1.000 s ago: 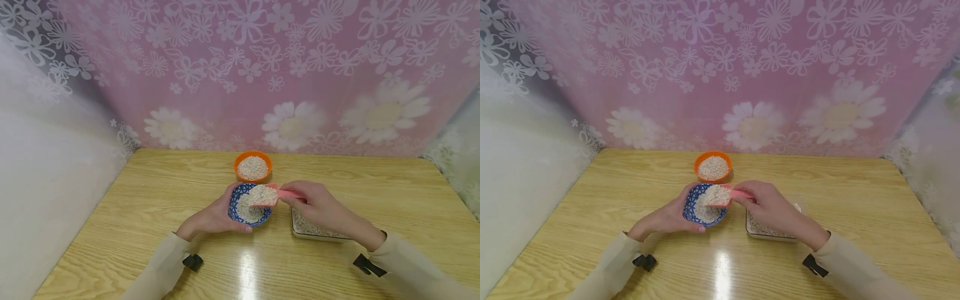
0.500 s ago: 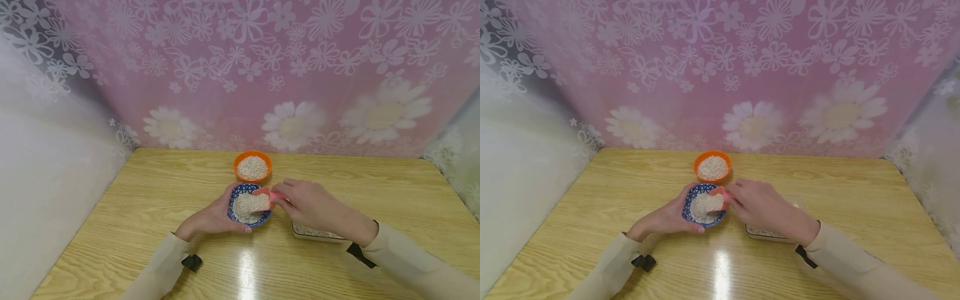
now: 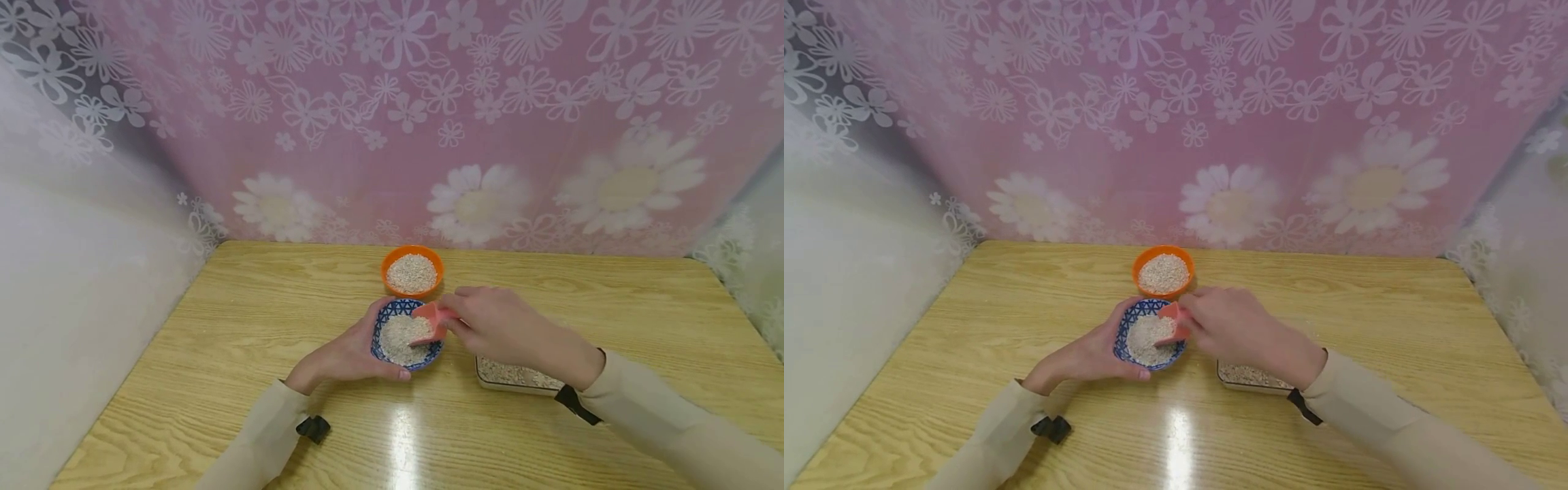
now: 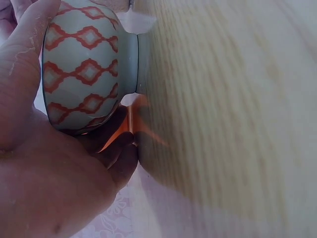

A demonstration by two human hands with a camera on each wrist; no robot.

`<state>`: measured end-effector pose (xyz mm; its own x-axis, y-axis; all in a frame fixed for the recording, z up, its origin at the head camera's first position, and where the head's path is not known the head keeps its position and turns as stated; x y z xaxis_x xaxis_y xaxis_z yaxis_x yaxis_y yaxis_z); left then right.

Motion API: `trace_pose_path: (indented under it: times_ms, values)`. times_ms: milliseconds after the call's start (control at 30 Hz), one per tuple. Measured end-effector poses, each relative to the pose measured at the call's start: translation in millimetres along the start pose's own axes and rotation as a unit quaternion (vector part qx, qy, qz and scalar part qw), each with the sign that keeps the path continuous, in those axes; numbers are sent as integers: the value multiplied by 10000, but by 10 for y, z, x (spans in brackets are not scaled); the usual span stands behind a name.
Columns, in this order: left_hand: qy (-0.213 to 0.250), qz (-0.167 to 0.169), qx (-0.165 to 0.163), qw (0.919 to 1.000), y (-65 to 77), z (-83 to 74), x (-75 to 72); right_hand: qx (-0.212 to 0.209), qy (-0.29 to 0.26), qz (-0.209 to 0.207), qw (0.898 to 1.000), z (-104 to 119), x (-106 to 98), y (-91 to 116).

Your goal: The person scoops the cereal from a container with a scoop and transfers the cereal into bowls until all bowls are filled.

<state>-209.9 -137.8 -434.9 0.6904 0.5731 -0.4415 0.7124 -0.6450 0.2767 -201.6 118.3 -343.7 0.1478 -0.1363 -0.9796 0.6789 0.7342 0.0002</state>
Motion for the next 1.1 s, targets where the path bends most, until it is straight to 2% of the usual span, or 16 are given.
trace_pose_path:
  times_ms: [167, 500, 667, 800, 933, 1100]
  values:
    - [10, 26, 15, 10000, 1, 5, 0, -35, -201, 162, 9997, 41, 75, -18]
    - [-43, 10, -14, 10000, -1, 20, 7, 125, 794, -3, 9968, 105, -130, 115]
    - [-49, 7, 20, 10000, 8, 0, -1, 14, 883, -244, 9958, 108, -208, 173]
    - [-31, 4, 8, 10000, 16, -7, -11, -133, 547, -427, 9975, 38, -204, 201]
    - [-71, -7, -41, 10000, 21, 2, -11, -101, -201, -422, 9989, -116, -137, 230]
    - [-378, -292, 121, 9988, 41, -28, 21, -22, -1295, -587, 9898, -323, -26, 341]
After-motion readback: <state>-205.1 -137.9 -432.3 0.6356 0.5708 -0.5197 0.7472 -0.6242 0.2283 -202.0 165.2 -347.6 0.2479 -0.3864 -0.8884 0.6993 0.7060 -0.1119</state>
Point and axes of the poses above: each hand's wrist, its own y-axis away from the middle knuckle, its own x-axis out of the palm, z = x × y, the point moved 1 cm from there along -y, towards the middle knuckle, and after that the axes turned 11 degrees about z, right-handed, at the moved point
